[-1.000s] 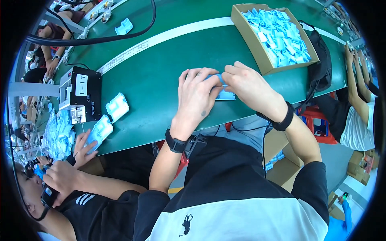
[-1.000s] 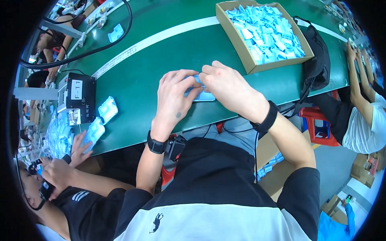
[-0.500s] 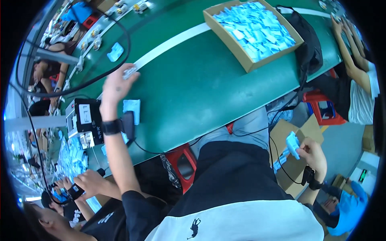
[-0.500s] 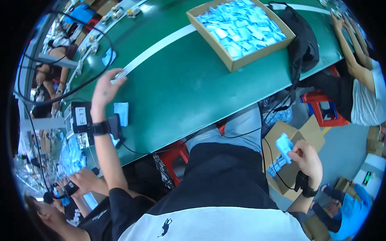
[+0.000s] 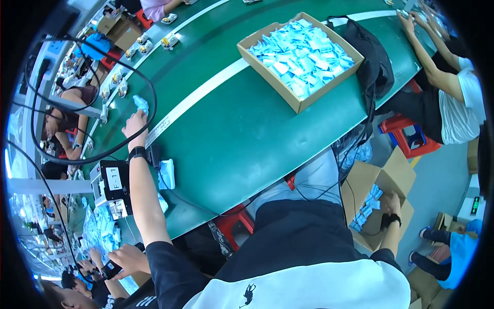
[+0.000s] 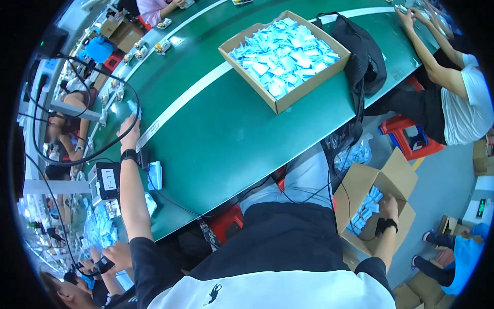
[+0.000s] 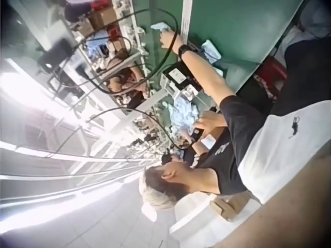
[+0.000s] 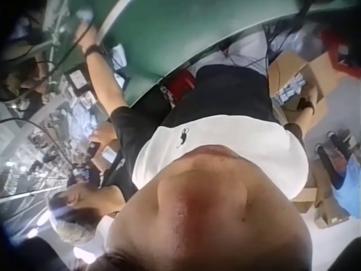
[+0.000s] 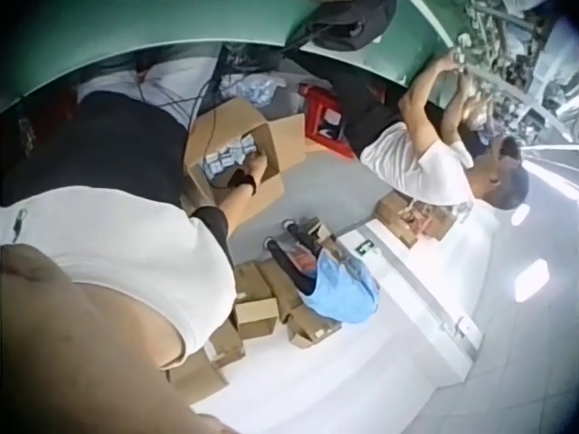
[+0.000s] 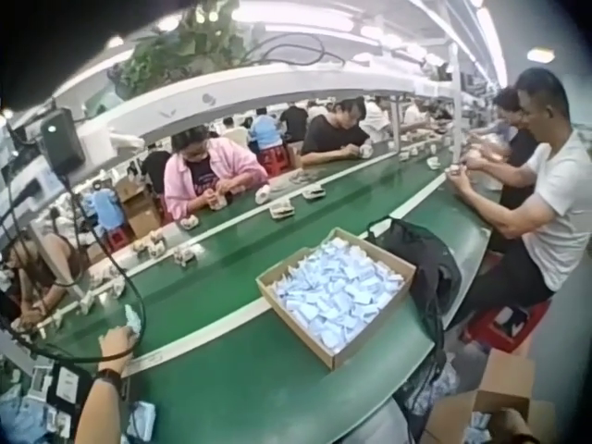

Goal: The person picks up a blue plastic housing from the table, takes a small blue component from a box, and presses it into the housing. They then place the assembled unit into a cardboard box on the floor and repeat the process.

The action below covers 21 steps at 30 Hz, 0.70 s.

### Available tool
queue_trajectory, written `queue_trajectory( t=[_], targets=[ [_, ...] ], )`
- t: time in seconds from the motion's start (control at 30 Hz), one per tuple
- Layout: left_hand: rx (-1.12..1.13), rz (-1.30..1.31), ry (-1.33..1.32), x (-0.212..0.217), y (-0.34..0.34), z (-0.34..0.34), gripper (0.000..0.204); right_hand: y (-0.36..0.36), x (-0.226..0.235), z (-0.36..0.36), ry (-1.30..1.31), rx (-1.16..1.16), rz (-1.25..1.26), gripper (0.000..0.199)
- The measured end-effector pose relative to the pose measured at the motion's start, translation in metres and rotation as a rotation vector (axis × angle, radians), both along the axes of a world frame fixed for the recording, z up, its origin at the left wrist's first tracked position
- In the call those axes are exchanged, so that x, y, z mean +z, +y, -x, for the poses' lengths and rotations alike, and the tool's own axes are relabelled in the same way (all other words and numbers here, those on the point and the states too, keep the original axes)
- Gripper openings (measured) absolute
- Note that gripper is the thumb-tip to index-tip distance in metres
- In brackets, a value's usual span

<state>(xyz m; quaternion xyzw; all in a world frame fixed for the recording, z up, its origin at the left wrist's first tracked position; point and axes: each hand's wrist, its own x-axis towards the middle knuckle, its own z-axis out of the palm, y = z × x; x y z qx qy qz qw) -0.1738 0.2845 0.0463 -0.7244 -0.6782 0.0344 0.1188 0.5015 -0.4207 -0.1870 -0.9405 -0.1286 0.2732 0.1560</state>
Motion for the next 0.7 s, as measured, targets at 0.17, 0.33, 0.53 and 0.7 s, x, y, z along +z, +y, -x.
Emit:
queue_trajectory(
  t=[0.17,0.33,0.53,0.7],
  targets=[
    [-0.090,-0.067,-0.037,-0.014,0.014,-0.012,0.020,0.024,0.011,-0.046,-0.122,0.186,-0.105,0.032],
    [-0.325,-0.220,-0.085,-0.020,0.019,-0.003,0.019,0.184,0.198,0.034,-0.314,0.459,-0.562,0.019],
    [-0.202,-0.013,-0.171,-0.006,0.016,-0.011,0.031,0.370,0.314,0.121,-0.519,1.139,-0.934,0.016],
    [-0.132,0.032,-0.256,0.020,-0.011,-0.035,0.052,0.502,0.282,0.133,-0.709,1.275,-0.810,0.021]
  ],
)
